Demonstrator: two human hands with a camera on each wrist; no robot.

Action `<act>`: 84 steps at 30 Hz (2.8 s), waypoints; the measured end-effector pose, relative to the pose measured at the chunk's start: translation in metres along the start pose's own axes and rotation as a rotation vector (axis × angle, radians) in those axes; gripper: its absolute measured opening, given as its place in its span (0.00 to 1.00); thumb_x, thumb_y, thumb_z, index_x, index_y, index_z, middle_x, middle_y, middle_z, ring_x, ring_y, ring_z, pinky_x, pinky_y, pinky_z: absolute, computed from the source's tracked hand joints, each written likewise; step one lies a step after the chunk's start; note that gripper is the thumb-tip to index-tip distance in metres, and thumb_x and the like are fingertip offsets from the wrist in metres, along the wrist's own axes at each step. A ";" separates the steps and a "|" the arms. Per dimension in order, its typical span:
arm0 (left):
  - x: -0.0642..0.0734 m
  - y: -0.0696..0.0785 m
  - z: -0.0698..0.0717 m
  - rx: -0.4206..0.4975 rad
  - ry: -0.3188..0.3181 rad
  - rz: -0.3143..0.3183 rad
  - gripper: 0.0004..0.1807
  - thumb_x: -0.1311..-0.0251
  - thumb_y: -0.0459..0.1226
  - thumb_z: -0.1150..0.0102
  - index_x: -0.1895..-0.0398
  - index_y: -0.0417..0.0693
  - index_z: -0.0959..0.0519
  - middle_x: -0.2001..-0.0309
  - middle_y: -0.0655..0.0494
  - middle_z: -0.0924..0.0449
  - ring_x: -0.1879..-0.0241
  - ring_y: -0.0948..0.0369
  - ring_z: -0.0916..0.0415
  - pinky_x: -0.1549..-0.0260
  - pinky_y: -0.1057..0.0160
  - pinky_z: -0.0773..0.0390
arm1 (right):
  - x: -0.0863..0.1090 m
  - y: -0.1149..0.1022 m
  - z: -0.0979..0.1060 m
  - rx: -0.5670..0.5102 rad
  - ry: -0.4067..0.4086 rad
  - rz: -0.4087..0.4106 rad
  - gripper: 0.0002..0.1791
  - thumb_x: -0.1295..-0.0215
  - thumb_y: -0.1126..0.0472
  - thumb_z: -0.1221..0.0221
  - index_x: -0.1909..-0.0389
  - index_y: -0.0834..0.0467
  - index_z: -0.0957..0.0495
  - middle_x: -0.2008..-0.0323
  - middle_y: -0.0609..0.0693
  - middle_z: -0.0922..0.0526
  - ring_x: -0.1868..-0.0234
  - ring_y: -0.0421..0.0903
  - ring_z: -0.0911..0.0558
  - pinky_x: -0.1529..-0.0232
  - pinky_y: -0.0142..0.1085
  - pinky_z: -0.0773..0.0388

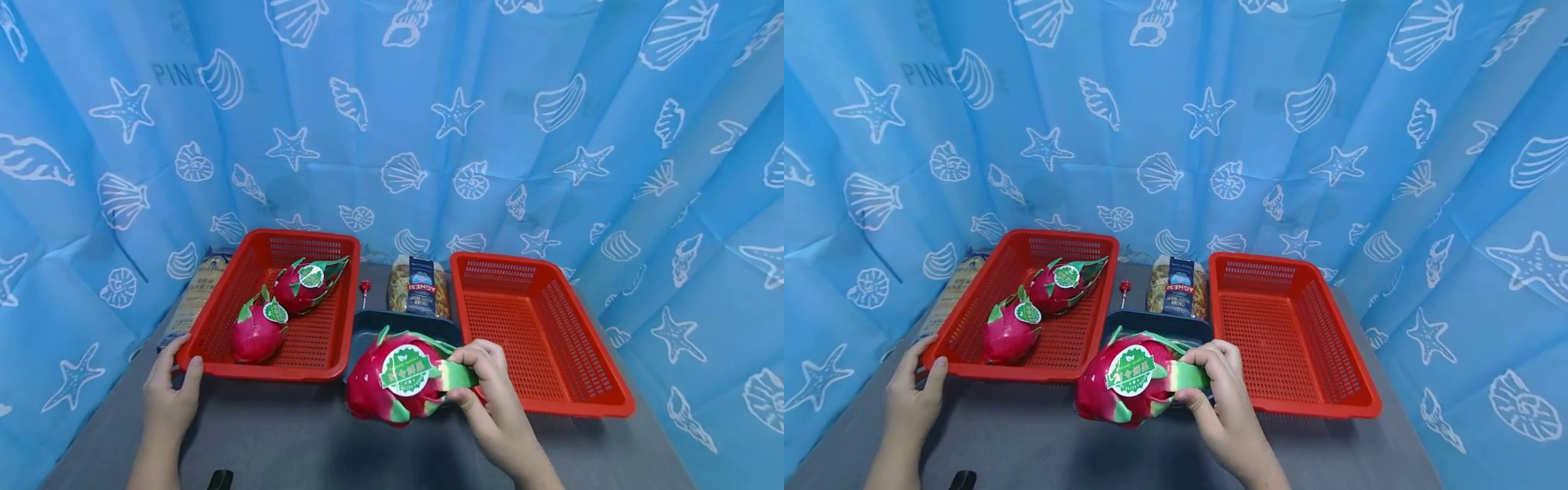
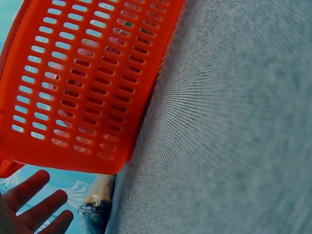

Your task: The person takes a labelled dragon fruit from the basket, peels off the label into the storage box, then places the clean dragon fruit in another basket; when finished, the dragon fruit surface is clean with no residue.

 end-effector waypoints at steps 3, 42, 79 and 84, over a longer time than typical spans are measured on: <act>0.000 0.000 0.001 -0.007 0.004 -0.002 0.28 0.28 0.40 0.42 0.26 0.53 0.30 0.30 0.50 0.28 0.41 0.57 0.31 0.52 0.83 0.37 | 0.018 0.006 -0.007 -0.009 -0.009 0.025 0.17 0.35 0.70 0.36 0.49 0.54 0.26 0.52 0.47 0.27 0.42 0.47 0.39 0.48 0.32 0.34; 0.000 0.039 0.025 0.048 0.244 -0.321 0.21 0.38 0.36 0.41 0.45 0.32 0.18 0.47 0.33 0.20 0.47 0.36 0.27 0.41 0.73 0.37 | 0.094 0.105 -0.074 -0.053 -0.047 -0.323 0.12 0.29 0.67 0.40 0.51 0.49 0.25 0.51 0.40 0.29 0.47 0.39 0.36 0.50 0.38 0.30; 0.128 0.181 -0.075 0.144 -0.429 -0.824 0.33 0.45 0.44 0.28 0.34 0.54 0.23 0.41 0.61 0.21 0.44 0.62 0.23 0.40 0.70 0.28 | 0.094 0.111 -0.070 -0.013 -0.077 -0.382 0.12 0.30 0.62 0.37 0.52 0.43 0.24 0.55 0.33 0.23 0.48 0.41 0.33 0.47 0.41 0.31; 0.138 0.176 -0.095 0.066 -0.550 -0.780 0.36 0.48 0.50 0.24 0.35 0.53 0.22 0.41 0.63 0.22 0.45 0.65 0.24 0.53 0.57 0.16 | 0.095 0.111 -0.070 0.011 -0.069 -0.305 0.14 0.30 0.62 0.37 0.51 0.42 0.25 0.54 0.33 0.23 0.49 0.40 0.32 0.49 0.40 0.32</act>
Point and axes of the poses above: each hand's wrist, its own x-axis away from the middle knuckle, its own z-axis out of the back of the hand, y = z × x, the point moved 6 cm from there along -x, towards the middle knuckle
